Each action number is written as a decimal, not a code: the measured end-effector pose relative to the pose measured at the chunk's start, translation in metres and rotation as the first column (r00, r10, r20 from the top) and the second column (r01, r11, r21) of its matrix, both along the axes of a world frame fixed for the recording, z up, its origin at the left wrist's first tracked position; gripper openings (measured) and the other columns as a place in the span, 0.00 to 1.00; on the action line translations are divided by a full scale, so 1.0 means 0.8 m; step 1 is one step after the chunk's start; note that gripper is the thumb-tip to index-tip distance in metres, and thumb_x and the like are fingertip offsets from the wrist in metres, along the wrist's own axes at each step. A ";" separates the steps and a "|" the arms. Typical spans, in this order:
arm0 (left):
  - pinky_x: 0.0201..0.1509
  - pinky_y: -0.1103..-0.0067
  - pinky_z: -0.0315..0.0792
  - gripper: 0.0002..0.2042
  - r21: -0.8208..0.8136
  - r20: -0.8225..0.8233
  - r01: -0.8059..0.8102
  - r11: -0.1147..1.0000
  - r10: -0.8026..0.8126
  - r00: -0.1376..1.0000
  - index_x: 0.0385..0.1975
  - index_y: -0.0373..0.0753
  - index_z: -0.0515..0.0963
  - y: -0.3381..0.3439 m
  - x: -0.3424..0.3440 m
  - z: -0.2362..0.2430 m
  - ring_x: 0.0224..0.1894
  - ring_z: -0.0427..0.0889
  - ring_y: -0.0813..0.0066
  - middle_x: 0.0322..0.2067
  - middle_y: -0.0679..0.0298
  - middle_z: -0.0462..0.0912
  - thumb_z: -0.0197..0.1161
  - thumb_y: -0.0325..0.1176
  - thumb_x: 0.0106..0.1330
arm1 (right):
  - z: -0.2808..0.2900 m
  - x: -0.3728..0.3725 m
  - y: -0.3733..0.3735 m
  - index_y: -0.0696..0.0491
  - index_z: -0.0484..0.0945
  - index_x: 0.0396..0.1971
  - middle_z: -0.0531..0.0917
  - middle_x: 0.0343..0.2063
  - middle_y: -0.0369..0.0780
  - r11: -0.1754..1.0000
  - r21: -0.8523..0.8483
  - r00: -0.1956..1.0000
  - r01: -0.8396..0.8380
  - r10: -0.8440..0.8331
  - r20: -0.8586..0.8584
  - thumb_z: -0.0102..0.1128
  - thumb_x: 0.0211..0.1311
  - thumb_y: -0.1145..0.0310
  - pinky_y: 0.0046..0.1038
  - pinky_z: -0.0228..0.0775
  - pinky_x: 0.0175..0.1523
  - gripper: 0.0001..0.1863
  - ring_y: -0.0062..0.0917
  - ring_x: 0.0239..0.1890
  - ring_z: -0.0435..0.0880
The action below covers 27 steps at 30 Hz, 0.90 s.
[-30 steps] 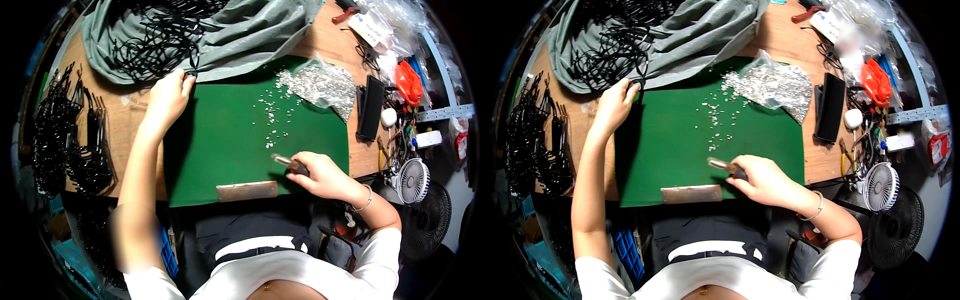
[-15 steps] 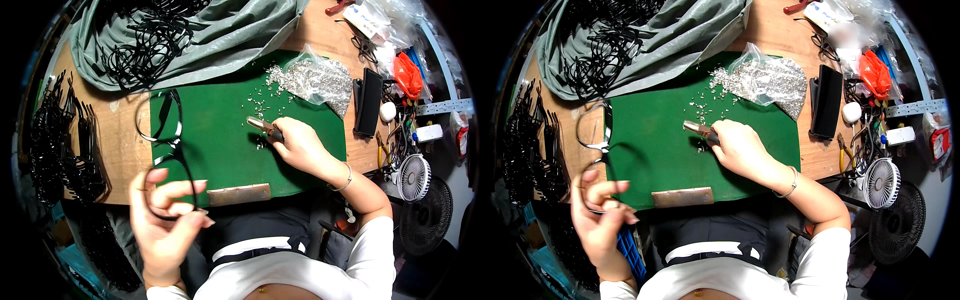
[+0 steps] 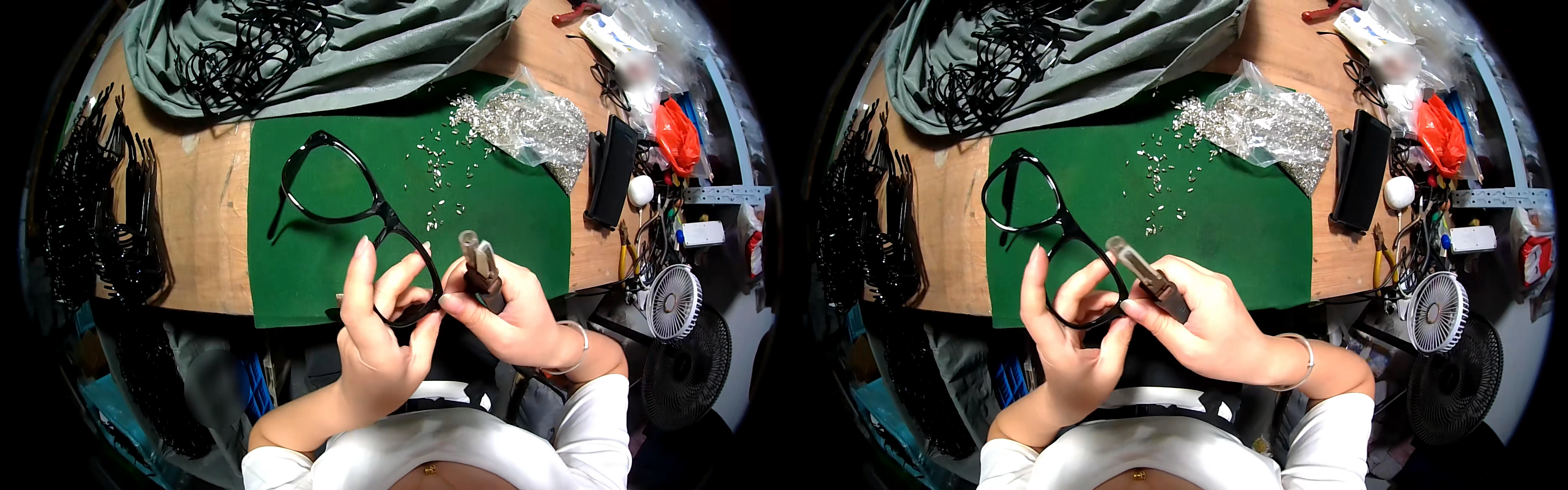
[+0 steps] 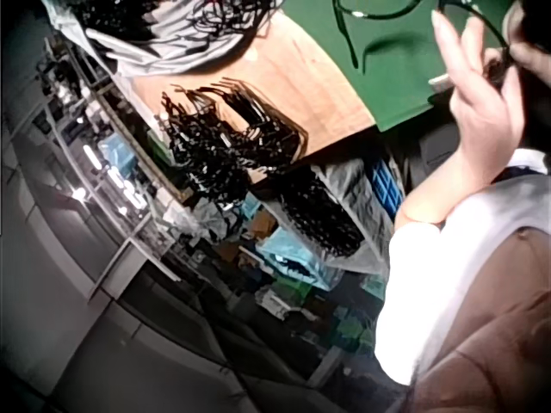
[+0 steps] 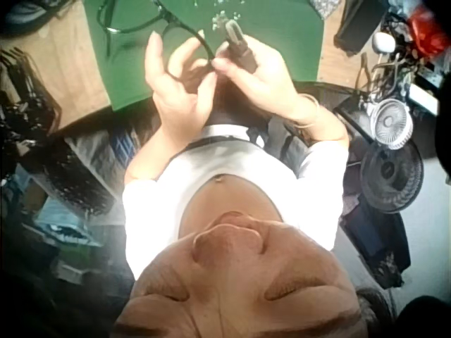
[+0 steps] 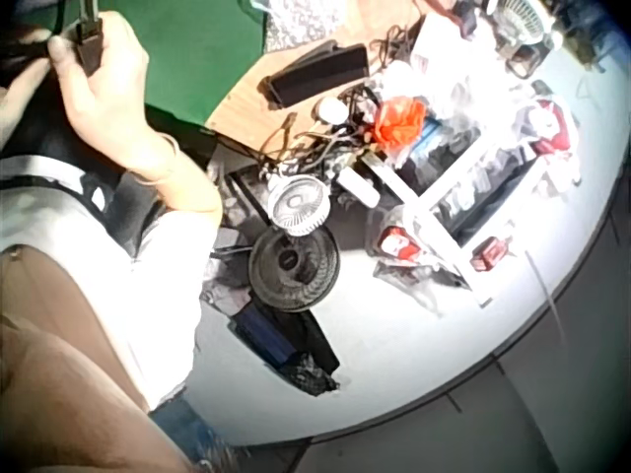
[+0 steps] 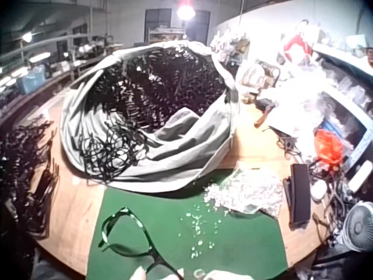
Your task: The person uses pliers to adjust the arms of multiple black eyeglass frames on a green work mat. They repeatedly pick up frames, bend the temples with pliers, and place them back down, working through a batch of frames.
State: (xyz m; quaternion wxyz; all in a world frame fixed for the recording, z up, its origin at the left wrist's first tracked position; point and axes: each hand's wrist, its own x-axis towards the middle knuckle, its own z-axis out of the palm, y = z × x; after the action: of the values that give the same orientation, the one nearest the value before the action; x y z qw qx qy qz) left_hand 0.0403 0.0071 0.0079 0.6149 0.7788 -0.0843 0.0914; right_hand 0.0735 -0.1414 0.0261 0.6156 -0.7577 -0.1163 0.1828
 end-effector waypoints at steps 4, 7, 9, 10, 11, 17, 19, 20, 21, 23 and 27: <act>0.34 0.83 0.74 0.39 0.015 0.042 -0.046 0.999 0.045 0.998 0.56 0.28 0.43 -0.005 -0.004 -0.006 0.31 0.79 0.69 0.42 0.42 0.71 0.61 0.15 0.46 | -0.011 -0.009 0.006 0.58 0.70 0.27 0.73 0.23 0.35 0.993 0.067 0.995 0.093 -0.095 0.025 0.57 0.54 0.71 0.17 0.62 0.28 0.07 0.14 0.23 0.69; 0.34 0.83 0.74 0.39 -0.032 0.080 -0.066 0.997 0.068 0.994 0.56 0.28 0.42 -0.007 -0.005 -0.011 0.32 0.79 0.69 0.43 0.44 0.72 0.60 0.15 0.46 | -0.006 -0.010 0.011 0.58 0.69 0.30 0.72 0.23 0.33 0.947 0.272 0.965 0.171 -0.105 -0.242 0.58 0.54 0.71 0.16 0.62 0.31 0.09 0.13 0.26 0.69; 0.35 0.83 0.74 0.40 -0.152 0.000 -0.067 0.986 0.067 0.998 0.57 0.28 0.41 -0.008 -0.006 -0.006 0.32 0.79 0.70 0.44 0.46 0.72 0.60 0.15 0.47 | 0.003 -0.006 0.008 0.57 0.68 0.31 0.71 0.24 0.32 0.950 0.263 0.902 0.170 -0.042 -0.430 0.57 0.55 0.66 0.15 0.60 0.32 0.11 0.11 0.27 0.67; 0.35 0.83 0.74 0.40 -0.212 -0.040 -0.074 0.974 0.067 0.997 0.57 0.29 0.40 -0.008 -0.006 -0.003 0.33 0.79 0.70 0.44 0.47 0.72 0.60 0.15 0.47 | 0.010 0.000 0.005 0.57 0.68 0.31 0.71 0.24 0.31 0.954 0.260 0.860 0.147 0.007 -0.511 0.56 0.56 0.65 0.15 0.60 0.32 0.12 0.11 0.27 0.67; 0.35 0.82 0.74 0.41 -0.165 -0.047 -0.041 0.985 0.034 0.998 0.57 0.29 0.39 -0.004 -0.005 -0.003 0.33 0.79 0.71 0.44 0.48 0.72 0.61 0.15 0.47 | 0.014 0.004 0.004 0.56 0.68 0.31 0.71 0.24 0.31 0.958 0.259 0.808 0.124 0.054 -0.587 0.56 0.56 0.64 0.14 0.59 0.31 0.12 0.10 0.27 0.67; 0.49 0.82 0.69 0.43 -0.341 -0.227 0.110 0.934 -0.195 0.954 0.58 0.39 0.37 0.017 -0.001 0.016 0.43 0.73 0.78 0.49 0.54 0.69 0.62 0.17 0.48 | 0.024 0.011 0.005 0.55 0.67 0.29 0.70 0.26 0.31 0.948 0.317 0.779 0.023 0.182 -0.600 0.55 0.57 0.63 0.16 0.60 0.36 0.11 0.12 0.29 0.66; 0.50 0.81 0.68 0.43 -0.343 -0.231 0.119 0.932 -0.206 0.951 0.58 0.39 0.37 0.022 -0.001 0.021 0.42 0.72 0.78 0.49 0.53 0.69 0.63 0.18 0.48 | 0.032 0.015 0.008 0.55 0.67 0.29 0.70 0.29 0.31 0.924 0.382 0.744 0.027 0.237 -0.625 0.54 0.57 0.64 0.17 0.61 0.38 0.10 0.13 0.31 0.66; 0.50 0.81 0.68 0.43 -0.344 -0.229 0.124 0.931 -0.212 0.950 0.58 0.39 0.37 0.023 -0.001 0.024 0.42 0.72 0.78 0.49 0.53 0.69 0.63 0.17 0.47 | 0.032 0.014 0.004 0.56 0.68 0.31 0.70 0.30 0.32 0.925 0.379 0.756 0.009 0.242 -0.608 0.54 0.57 0.65 0.18 0.62 0.40 0.10 0.13 0.32 0.67; 0.50 0.81 0.68 0.44 -0.339 -0.227 0.135 0.931 -0.221 0.948 0.58 0.39 0.37 0.027 0.000 0.026 0.43 0.72 0.78 0.49 0.53 0.68 0.63 0.17 0.47 | 0.033 0.014 0.003 0.56 0.68 0.32 0.71 0.32 0.33 0.925 0.379 0.768 -0.009 0.249 -0.590 0.54 0.57 0.66 0.18 0.62 0.41 0.10 0.14 0.34 0.68; 0.48 0.81 0.69 0.44 -0.352 -0.255 0.119 0.928 -0.218 0.942 0.58 0.39 0.36 0.034 -0.004 0.031 0.41 0.74 0.76 0.49 0.51 0.68 0.62 0.16 0.47 | 0.033 0.012 -0.003 0.57 0.69 0.34 0.72 0.33 0.34 0.941 0.328 0.817 -0.077 0.248 -0.520 0.54 0.57 0.66 0.18 0.62 0.43 0.11 0.14 0.35 0.69; 0.45 0.81 0.71 0.45 -0.469 -0.294 0.092 0.878 -0.253 0.922 0.58 0.39 0.34 0.044 -0.002 0.042 0.39 0.76 0.72 0.47 0.48 0.69 0.61 0.15 0.47 | 0.043 0.013 -0.021 0.59 0.70 0.35 0.77 0.28 0.40 0.867 -0.062 0.825 -0.494 0.446 -0.347 0.53 0.57 0.61 0.24 0.67 0.41 0.15 0.23 0.33 0.76</act>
State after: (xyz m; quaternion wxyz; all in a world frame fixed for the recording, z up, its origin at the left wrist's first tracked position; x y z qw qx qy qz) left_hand 0.0385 0.0420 0.0418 0.7877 0.6097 -0.0216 -0.0864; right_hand 0.0837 -0.1584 0.0604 0.5033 -0.7092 -0.1839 0.4581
